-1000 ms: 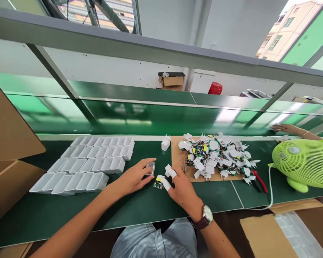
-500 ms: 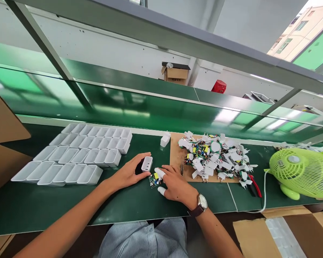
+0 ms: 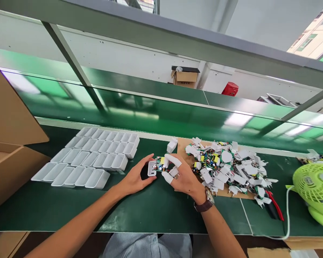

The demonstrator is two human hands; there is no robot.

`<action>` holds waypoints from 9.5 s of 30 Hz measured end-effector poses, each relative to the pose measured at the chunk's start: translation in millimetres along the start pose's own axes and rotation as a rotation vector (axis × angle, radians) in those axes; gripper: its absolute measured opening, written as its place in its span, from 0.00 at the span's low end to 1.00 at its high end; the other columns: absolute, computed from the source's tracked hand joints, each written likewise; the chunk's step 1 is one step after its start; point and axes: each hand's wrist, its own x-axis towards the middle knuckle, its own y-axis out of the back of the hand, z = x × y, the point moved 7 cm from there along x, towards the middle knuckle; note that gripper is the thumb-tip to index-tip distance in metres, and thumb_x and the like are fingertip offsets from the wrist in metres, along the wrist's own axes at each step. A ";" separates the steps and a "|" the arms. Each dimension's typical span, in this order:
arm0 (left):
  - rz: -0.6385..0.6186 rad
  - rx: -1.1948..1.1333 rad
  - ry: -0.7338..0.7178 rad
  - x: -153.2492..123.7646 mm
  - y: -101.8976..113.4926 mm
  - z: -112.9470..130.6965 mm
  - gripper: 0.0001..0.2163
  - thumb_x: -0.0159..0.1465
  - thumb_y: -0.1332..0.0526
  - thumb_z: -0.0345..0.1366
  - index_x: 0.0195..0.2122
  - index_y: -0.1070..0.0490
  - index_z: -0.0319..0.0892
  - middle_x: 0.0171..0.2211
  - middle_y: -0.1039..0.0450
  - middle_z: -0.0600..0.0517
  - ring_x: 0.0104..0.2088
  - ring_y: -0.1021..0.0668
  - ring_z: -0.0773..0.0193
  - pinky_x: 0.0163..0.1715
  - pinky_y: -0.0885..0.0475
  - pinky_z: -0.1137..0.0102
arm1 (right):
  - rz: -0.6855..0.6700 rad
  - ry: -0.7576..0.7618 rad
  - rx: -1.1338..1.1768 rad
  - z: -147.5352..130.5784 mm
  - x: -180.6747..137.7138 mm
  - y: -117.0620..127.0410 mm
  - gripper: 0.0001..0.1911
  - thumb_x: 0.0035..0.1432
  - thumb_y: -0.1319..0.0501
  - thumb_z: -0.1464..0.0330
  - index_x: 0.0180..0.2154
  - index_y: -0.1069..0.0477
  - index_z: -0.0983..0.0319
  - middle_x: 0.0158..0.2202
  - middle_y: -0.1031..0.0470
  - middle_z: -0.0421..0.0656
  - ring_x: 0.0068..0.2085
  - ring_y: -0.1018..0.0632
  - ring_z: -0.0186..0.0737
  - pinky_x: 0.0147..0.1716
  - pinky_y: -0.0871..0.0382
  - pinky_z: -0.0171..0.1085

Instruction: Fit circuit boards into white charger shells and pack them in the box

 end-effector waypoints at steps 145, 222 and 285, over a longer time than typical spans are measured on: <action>0.256 0.007 -0.194 -4.0 2.0 21.9 0.39 0.58 0.26 0.53 0.67 0.38 0.51 0.58 0.27 0.42 0.53 0.20 0.49 0.52 0.22 0.54 | 0.021 -0.743 1.163 47.1 -15.4 -97.9 0.26 0.58 0.35 0.46 0.48 0.23 0.58 0.41 0.19 0.47 0.44 0.18 0.54 0.43 0.21 0.51; -0.024 0.208 0.000 147.9 31.9 43.8 0.51 0.55 0.26 0.45 0.75 0.54 0.49 0.68 0.36 0.37 0.65 0.29 0.45 0.52 0.23 0.55 | -0.183 -0.100 -0.405 31.3 -25.8 -68.9 0.13 0.69 0.43 0.67 0.53 0.30 0.63 0.49 0.25 0.49 0.42 0.22 0.46 0.42 0.29 0.43; 0.002 0.272 -0.446 3.7 1.8 15.9 0.08 0.72 0.40 0.41 0.41 0.23 0.47 0.61 0.27 0.45 0.50 0.17 0.54 0.45 0.17 0.64 | 0.268 -0.343 -0.489 48.8 -58.1 139.9 0.32 0.60 0.39 0.69 0.65 0.36 0.59 0.57 0.27 0.52 0.59 0.26 0.53 0.63 0.32 0.55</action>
